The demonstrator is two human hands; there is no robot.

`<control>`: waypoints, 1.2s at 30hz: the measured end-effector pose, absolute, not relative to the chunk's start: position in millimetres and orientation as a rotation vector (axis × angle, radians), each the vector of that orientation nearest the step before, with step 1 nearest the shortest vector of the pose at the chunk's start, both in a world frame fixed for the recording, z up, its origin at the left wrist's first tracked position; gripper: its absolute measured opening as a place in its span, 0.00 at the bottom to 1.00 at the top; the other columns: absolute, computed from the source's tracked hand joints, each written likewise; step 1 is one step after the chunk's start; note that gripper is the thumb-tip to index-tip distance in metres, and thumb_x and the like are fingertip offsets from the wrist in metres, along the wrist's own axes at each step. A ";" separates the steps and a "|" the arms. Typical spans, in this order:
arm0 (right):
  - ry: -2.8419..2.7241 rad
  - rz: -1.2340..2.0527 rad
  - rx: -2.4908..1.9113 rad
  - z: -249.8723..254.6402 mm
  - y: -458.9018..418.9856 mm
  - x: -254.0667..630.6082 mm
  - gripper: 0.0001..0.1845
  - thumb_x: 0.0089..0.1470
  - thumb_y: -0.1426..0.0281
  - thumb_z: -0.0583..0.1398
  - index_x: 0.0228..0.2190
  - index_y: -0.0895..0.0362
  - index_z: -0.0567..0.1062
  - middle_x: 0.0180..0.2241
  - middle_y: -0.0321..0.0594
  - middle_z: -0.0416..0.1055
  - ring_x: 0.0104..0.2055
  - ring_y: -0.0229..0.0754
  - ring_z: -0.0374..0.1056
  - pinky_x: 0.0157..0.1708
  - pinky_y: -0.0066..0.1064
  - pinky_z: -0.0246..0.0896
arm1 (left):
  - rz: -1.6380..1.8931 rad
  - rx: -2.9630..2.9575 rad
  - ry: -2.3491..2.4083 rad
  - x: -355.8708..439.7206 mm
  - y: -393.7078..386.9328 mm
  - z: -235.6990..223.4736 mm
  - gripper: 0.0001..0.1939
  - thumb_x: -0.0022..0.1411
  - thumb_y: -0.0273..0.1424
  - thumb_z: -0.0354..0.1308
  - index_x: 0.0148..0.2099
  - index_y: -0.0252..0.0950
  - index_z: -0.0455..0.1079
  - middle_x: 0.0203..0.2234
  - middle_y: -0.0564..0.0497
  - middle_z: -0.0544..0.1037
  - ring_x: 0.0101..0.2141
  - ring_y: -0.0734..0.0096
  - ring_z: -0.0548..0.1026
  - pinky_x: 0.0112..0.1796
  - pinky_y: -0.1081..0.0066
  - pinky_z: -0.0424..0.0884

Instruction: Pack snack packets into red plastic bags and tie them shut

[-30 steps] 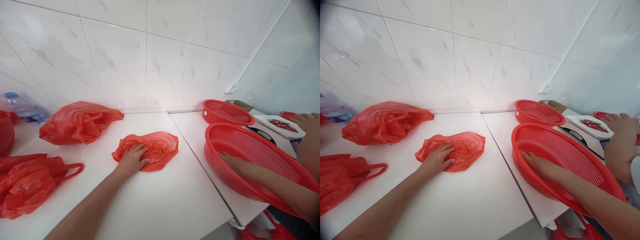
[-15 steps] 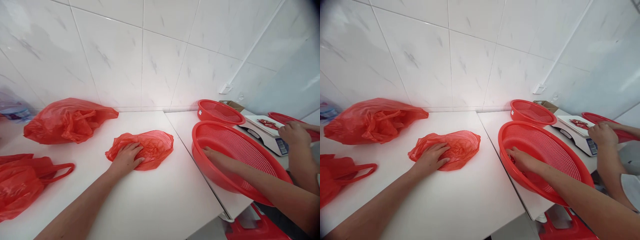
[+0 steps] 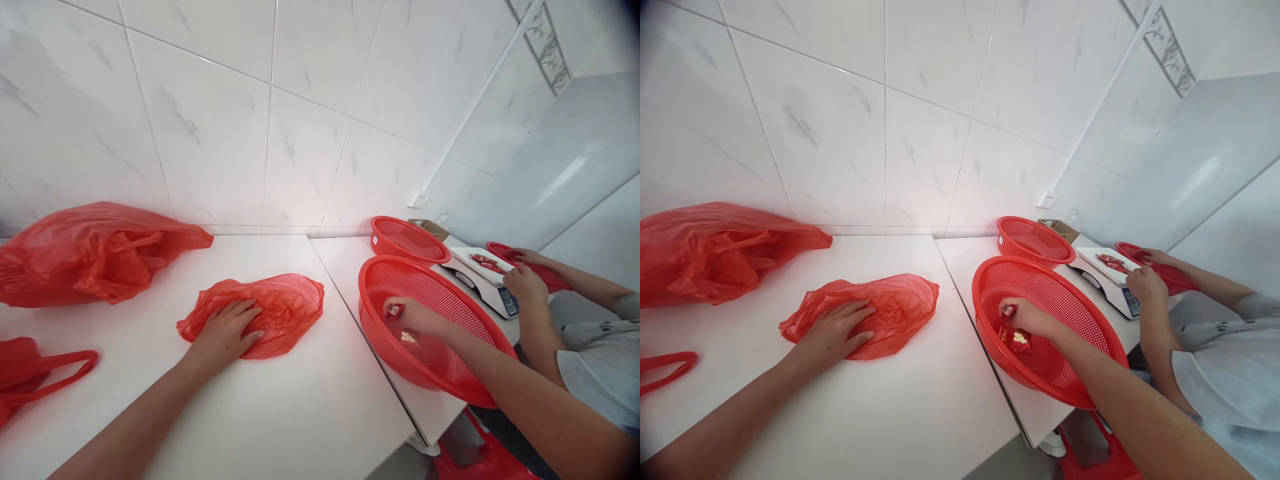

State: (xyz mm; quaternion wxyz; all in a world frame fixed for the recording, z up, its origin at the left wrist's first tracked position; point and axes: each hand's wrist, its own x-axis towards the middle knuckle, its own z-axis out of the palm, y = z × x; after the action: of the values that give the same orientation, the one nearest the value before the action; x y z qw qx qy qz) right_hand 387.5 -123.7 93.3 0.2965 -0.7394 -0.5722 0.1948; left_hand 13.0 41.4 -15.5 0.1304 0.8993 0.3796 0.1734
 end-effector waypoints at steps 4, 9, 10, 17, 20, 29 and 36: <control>-1.377 0.773 -2.012 104.9 -120.2 410.3 0.08 0.42 0.69 0.61 0.29 0.56 0.70 0.23 0.31 0.66 0.22 0.34 0.61 0.21 0.26 0.56 | 0.500 2.604 1.093 13.0 42.4 -16.8 0.26 0.62 0.47 0.46 0.59 0.43 0.64 0.60 0.48 0.62 0.59 0.52 0.58 0.55 0.49 0.57; -1.353 0.604 -1.824 144.4 -108.4 390.6 0.11 0.42 0.66 0.63 0.30 0.55 0.69 0.27 0.32 0.65 0.26 0.34 0.61 0.25 0.25 0.56 | 0.534 2.650 1.076 14.0 36.1 -10.6 0.24 0.62 0.44 0.49 0.58 0.42 0.64 0.59 0.47 0.63 0.58 0.52 0.59 0.55 0.50 0.57; -1.385 0.596 -1.804 151.6 -103.8 378.1 0.11 0.44 0.65 0.62 0.31 0.54 0.69 0.29 0.34 0.66 0.27 0.35 0.61 0.26 0.26 0.57 | 0.558 2.671 1.070 14.4 34.0 -8.2 0.24 0.61 0.43 0.50 0.57 0.42 0.64 0.59 0.46 0.64 0.58 0.52 0.60 0.55 0.50 0.57; -1.781 0.544 -1.638 156.1 -50.0 268.0 0.06 0.46 0.72 0.58 0.31 0.52 0.70 0.36 0.33 0.69 0.35 0.37 0.65 0.31 0.27 0.59 | 0.768 2.770 0.945 15.7 22.7 8.4 0.15 0.63 0.38 0.49 0.46 0.38 0.70 0.44 0.46 0.74 0.44 0.57 0.70 0.47 0.56 0.65; -1.880 0.367 -1.615 135.6 -19.1 229.1 0.11 0.44 0.77 0.57 0.31 0.52 0.72 0.35 0.34 0.66 0.34 0.37 0.64 0.33 0.27 0.58 | 0.757 2.833 0.851 15.0 17.9 12.5 0.16 0.66 0.36 0.43 0.37 0.36 0.70 0.32 0.47 0.74 0.33 0.63 0.71 0.35 0.62 0.66; -2.454 0.605 -1.496 93.0 16.8 194.6 0.17 0.41 0.78 0.60 0.35 0.50 0.74 0.40 0.36 0.66 0.36 0.38 0.65 0.32 0.27 0.59 | 0.709 2.941 0.647 19.5 16.2 3.0 0.12 0.61 0.32 0.49 0.27 0.36 0.66 0.22 0.50 0.71 0.24 0.70 0.67 0.23 0.69 0.59; -2.206 0.848 -1.608 122.5 -0.7 217.4 0.23 0.47 0.72 0.57 0.47 0.47 0.72 0.50 0.37 0.67 0.52 0.47 0.63 0.48 0.39 0.60 | 0.740 2.872 0.646 18.4 14.7 6.8 0.13 0.62 0.31 0.47 0.27 0.35 0.66 0.22 0.50 0.70 0.23 0.71 0.68 0.25 0.68 0.62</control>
State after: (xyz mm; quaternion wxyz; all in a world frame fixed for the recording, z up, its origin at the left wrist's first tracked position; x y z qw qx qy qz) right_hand 217.4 -0.7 122.5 0.1410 -0.5570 -0.7639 0.2937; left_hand 18.4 14.7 6.8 0.0531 0.9448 0.2125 0.2436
